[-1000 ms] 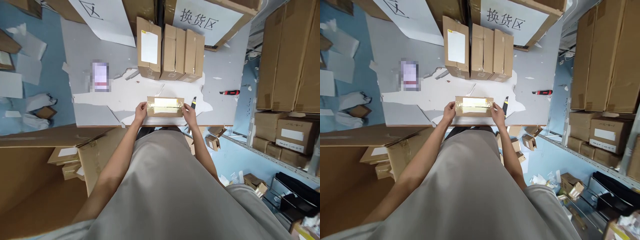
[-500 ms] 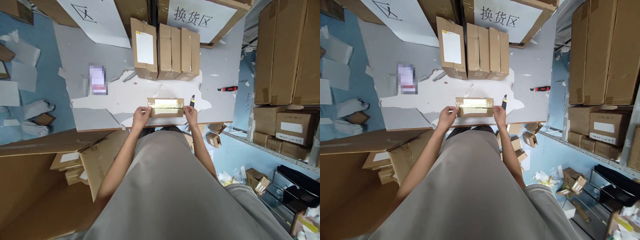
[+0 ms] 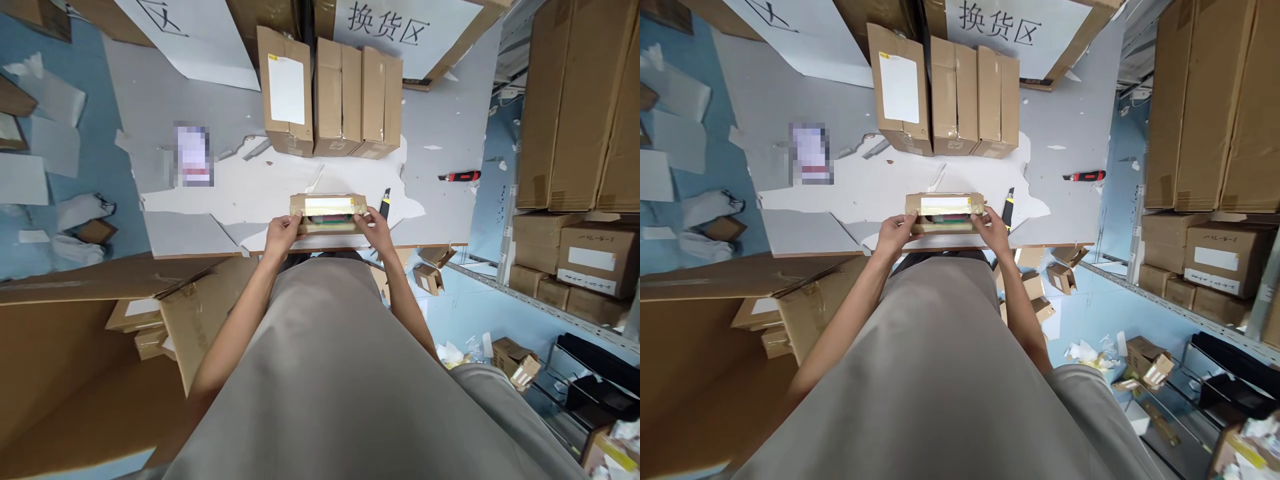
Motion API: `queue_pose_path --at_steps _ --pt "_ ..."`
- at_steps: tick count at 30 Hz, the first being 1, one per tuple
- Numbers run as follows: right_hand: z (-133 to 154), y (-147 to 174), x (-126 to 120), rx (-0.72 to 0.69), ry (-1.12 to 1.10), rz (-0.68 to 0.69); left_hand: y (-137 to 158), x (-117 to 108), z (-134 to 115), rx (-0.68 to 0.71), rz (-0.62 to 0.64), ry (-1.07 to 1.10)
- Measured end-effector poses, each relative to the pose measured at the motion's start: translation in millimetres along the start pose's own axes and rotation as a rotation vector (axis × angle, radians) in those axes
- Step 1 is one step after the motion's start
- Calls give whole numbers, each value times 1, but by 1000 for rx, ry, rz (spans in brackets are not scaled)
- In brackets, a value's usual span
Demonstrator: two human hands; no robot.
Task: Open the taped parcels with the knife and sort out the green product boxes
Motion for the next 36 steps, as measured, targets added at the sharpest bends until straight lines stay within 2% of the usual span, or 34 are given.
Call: queue_pose_path --at_steps 3,5,7,11,16,19,21,24,26,29,32,36 --pt "4 -2 -2 -22 131 61 1 -3 -5 130 -53 -194" --pt "8 -5 -5 -25 219 67 3 -5 -6 138 -58 -242" --pt "14 -11 -10 -48 299 43 7 -6 -6 165 -17 -240" --pt "26 -28 -18 -88 437 -27 21 -6 -6 346 93 -345" --pt "22 -61 -20 -112 477 -24 29 -9 12 325 183 -472" --pt "17 -75 -19 -97 494 -6 30 -9 7 403 188 -628" --pt "16 -76 -14 -79 541 12 30 -2 -6 509 221 -757" --pt "18 -70 2 -124 598 1 30 20 -26 631 377 -899" --pt "20 -62 16 -147 607 -27 28 36 -35 651 470 -959" --pt "20 -49 27 -123 593 -68 22 48 -43 644 507 -1014" --pt "15 -37 12 -96 560 -90 19 36 -49 671 455 -1002" --pt "-8 -24 -31 -52 495 -85 21 -7 -54 697 331 -919"
Point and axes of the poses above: each hand's wrist, its own y-axis away from the middle knuckle, its own x-axis out of the palm, z = x × y, the point moved 5 cm from there along -y, towards the middle knuckle, and after that the axes turned 9 degrees about z, right-handed, at the moved point
